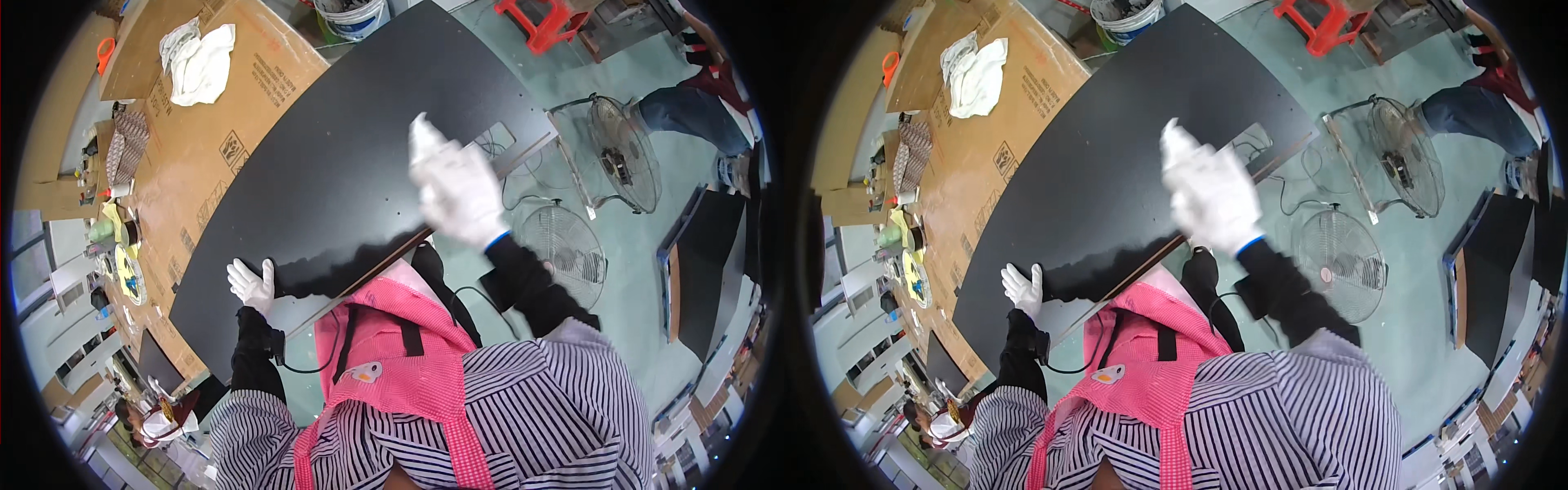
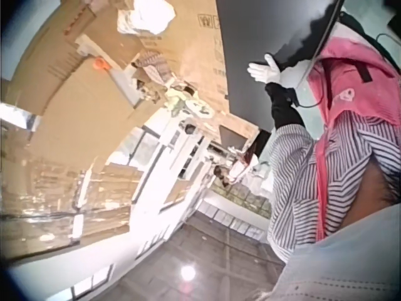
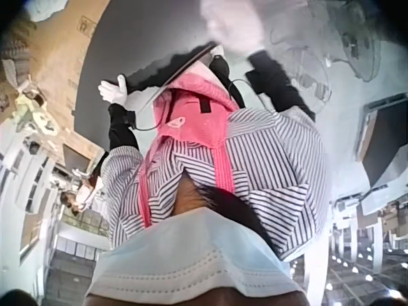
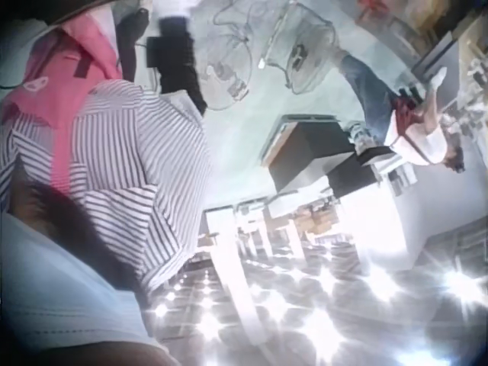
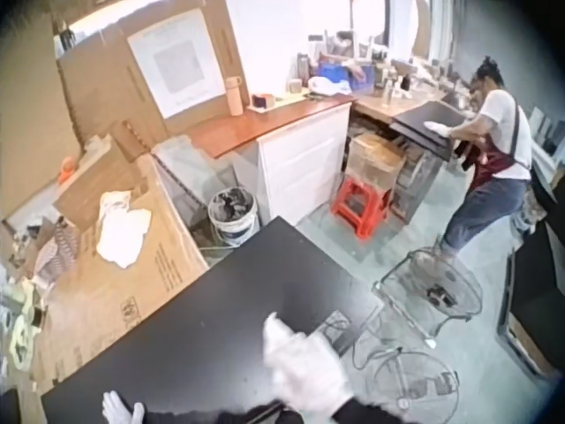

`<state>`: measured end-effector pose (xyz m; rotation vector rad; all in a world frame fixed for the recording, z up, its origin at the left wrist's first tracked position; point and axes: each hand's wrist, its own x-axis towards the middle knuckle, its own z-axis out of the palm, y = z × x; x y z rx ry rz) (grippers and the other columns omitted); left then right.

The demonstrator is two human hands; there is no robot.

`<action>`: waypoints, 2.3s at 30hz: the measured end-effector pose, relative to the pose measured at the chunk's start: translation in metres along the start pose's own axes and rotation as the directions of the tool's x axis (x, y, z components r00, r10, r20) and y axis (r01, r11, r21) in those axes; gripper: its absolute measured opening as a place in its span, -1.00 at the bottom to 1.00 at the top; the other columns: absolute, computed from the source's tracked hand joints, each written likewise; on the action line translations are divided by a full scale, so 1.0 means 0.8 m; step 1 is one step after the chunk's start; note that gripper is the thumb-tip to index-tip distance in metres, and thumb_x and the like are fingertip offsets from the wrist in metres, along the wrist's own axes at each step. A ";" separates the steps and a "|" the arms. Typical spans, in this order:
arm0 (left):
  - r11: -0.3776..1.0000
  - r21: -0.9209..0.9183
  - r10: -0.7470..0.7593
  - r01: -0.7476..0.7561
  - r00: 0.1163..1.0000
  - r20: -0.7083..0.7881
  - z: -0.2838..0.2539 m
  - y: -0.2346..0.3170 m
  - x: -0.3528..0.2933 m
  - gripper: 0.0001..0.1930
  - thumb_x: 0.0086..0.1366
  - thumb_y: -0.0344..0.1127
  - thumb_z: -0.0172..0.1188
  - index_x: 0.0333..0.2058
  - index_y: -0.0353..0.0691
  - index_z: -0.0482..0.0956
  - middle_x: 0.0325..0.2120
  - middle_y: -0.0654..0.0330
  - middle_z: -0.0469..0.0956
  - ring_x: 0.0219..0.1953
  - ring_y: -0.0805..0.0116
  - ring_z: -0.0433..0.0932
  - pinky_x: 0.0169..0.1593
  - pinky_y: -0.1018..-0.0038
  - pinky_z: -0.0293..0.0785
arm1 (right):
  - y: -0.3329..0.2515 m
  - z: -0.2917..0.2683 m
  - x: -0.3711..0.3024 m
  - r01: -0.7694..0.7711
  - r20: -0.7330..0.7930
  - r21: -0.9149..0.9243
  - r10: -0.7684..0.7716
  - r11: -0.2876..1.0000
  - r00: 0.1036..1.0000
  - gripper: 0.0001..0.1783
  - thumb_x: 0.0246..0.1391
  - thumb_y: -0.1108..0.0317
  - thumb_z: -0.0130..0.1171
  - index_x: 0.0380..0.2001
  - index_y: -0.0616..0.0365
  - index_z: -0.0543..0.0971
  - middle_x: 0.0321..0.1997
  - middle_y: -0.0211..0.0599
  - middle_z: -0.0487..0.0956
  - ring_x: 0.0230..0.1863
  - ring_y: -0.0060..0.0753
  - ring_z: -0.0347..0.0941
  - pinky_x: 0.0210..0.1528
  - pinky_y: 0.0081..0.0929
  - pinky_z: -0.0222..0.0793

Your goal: Cleaning and wiping a black furniture panel with a blue sponge and white cloth.

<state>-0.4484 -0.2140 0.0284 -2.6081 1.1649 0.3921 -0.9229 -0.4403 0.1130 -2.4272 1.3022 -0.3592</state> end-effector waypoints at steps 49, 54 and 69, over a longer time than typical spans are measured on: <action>0.294 -0.948 0.915 -0.122 0.322 0.242 -0.109 -0.362 -0.204 -0.50 0.59 -0.05 0.01 0.27 -0.30 0.51 0.15 -0.10 0.61 0.24 -0.01 0.56 0.34 0.27 0.43 | -0.747 0.360 0.052 0.661 0.240 -0.100 -0.627 0.743 0.741 -0.33 0.17 0.28 0.04 0.32 0.39 0.39 0.07 -0.02 0.60 -0.04 -0.07 0.58 -0.01 0.14 0.41; -0.092 -0.953 0.774 -0.289 0.582 -0.251 -0.144 -0.287 -0.044 -0.62 0.62 -0.19 -0.06 0.02 -0.36 0.65 0.01 0.02 0.65 0.08 0.17 0.62 0.23 0.32 0.51 | -0.330 0.239 0.030 -0.164 -0.317 -0.211 0.092 0.964 0.944 -0.56 0.09 0.19 0.21 0.01 0.19 0.59 -0.03 -0.09 0.67 0.03 -0.02 0.61 0.16 0.00 0.41; 0.903 -0.162 0.381 -0.397 0.917 -0.119 -0.112 -0.068 0.239 -0.33 0.46 0.35 0.04 -0.21 -0.29 0.64 -0.14 -0.16 0.64 -0.03 -0.21 0.60 0.11 0.01 0.49 | -0.393 0.401 -0.098 -0.146 0.163 0.978 0.983 -0.149 0.090 -0.60 0.50 0.27 0.02 0.28 0.19 0.42 0.27 -0.15 0.53 0.22 -0.18 0.50 0.31 -0.20 0.42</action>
